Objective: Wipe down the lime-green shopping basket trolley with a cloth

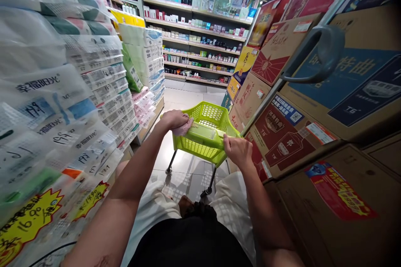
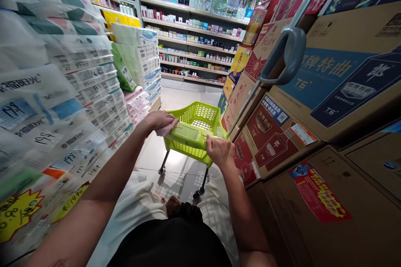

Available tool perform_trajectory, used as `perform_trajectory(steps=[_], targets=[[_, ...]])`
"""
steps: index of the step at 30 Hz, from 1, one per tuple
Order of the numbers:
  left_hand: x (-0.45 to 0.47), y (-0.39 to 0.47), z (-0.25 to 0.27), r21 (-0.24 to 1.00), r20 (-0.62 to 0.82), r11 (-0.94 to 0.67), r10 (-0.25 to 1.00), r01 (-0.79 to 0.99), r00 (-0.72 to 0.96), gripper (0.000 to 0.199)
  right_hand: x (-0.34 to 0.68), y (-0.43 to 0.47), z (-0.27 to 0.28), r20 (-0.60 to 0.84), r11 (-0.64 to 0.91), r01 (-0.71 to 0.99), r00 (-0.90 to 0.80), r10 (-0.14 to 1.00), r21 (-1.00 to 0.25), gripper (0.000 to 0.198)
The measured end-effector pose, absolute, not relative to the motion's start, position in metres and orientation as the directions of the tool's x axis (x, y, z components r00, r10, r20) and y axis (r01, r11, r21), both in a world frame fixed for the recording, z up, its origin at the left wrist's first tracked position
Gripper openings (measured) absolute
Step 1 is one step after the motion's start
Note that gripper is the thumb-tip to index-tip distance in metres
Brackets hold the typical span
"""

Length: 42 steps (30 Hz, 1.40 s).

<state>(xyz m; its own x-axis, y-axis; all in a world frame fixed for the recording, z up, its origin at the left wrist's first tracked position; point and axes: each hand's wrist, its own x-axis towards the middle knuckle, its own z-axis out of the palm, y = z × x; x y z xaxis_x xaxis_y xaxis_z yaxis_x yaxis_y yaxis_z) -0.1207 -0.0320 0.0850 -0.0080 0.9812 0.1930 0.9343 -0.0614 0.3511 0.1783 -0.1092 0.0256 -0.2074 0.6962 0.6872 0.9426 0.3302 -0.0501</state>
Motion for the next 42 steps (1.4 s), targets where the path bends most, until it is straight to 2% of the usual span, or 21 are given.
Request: perform_trajectory(steps=[2,3,6,9,12,17,19,20,22,24,26,27,29,31,33,36,39,41,42], targets=[[-0.117,-0.050,0.076,0.333,0.239,0.004,0.967,0.943,-0.089,0.044,0.182,-0.107,0.019,0.695,0.348,0.935,-0.210,0.688,-0.062,0.059],[-0.114,-0.060,0.068,0.345,0.314,0.010,0.941,0.939,-0.126,0.046,0.185,-0.106,0.017,0.699,0.368,0.928,-0.223,0.680,-0.063,0.058],[-0.101,-0.090,0.036,0.413,0.608,-0.073,0.764,0.908,-0.215,0.044,0.193,-0.104,0.012,0.713,0.412,0.910,-0.259,0.651,-0.047,0.056],[-0.091,-0.108,0.003,0.446,0.765,-0.161,0.579,0.881,-0.282,0.039,0.199,-0.104,0.013,0.733,0.435,0.900,-0.284,0.618,-0.018,0.054],[-0.101,-0.110,-0.002,0.440,0.780,-0.223,0.576,0.870,-0.247,0.041,0.201,-0.103,0.016,0.729,0.494,0.870,-0.347,0.590,0.014,0.052],[-0.159,-0.097,0.041,0.447,0.591,-0.218,0.800,0.868,-0.104,0.047,0.199,-0.098,0.019,0.720,0.556,0.828,-0.429,0.545,0.073,0.054],[-0.174,-0.093,0.048,0.453,0.539,-0.263,0.842,0.852,-0.026,0.047,0.196,-0.096,0.019,0.720,0.544,0.836,-0.422,0.551,0.074,0.054],[-0.177,-0.092,0.046,0.454,0.559,-0.303,0.829,0.838,-0.003,0.046,0.195,-0.095,0.018,0.721,0.538,0.840,-0.417,0.554,0.072,0.054],[-0.173,-0.093,0.030,0.454,0.706,-0.376,0.705,0.808,-0.069,0.044,0.195,-0.094,0.016,0.729,0.533,0.843,-0.412,0.546,0.077,0.054],[-0.162,-0.096,0.002,0.450,0.861,-0.420,0.440,0.788,-0.257,0.042,0.196,-0.093,0.015,0.739,0.543,0.834,-0.426,0.522,0.097,0.053],[-0.150,-0.098,-0.025,0.413,0.910,-0.459,0.178,0.786,-0.374,0.037,0.199,-0.092,0.014,0.738,0.558,0.821,-0.451,0.502,0.122,0.052],[-0.147,-0.098,-0.036,0.382,0.919,-0.469,0.098,0.796,-0.383,0.036,0.201,-0.092,0.014,0.734,0.567,0.813,-0.465,0.496,0.132,0.051],[-0.146,-0.099,-0.048,0.314,0.940,-0.473,0.036,0.823,-0.338,0.037,0.204,-0.091,0.014,0.724,0.585,0.797,-0.490,0.485,0.147,0.051],[-0.154,-0.100,-0.048,0.295,0.950,-0.477,0.054,0.828,-0.308,0.044,0.206,-0.090,0.014,0.721,0.602,0.783,-0.508,0.471,0.158,0.051],[-0.166,-0.104,-0.038,0.353,0.933,-0.518,0.138,0.779,-0.332,0.046,0.207,-0.088,0.014,0.724,0.616,0.769,-0.520,0.453,0.167,0.051],[-0.187,-0.111,-0.010,0.583,0.812,-0.557,0.429,0.591,-0.396,0.042,0.207,-0.086,0.013,0.730,0.627,0.761,-0.522,0.440,0.167,0.051],[-0.202,-0.108,0.019,0.790,0.610,-0.524,0.727,0.318,-0.316,0.039,0.208,-0.087,0.013,0.737,0.632,0.757,-0.521,0.431,0.166,0.052],[-0.205,-0.098,0.031,0.846,0.533,-0.514,0.829,0.142,-0.172,0.036,0.210,-0.089,0.014,0.741,0.638,0.751,-0.526,0.418,0.173,0.051],[-0.204,-0.092,0.033,0.850,0.527,-0.522,0.842,0.072,-0.117,0.036,0.210,-0.090,0.014,0.741,0.641,0.748,-0.528,0.415,0.174,0.051]])
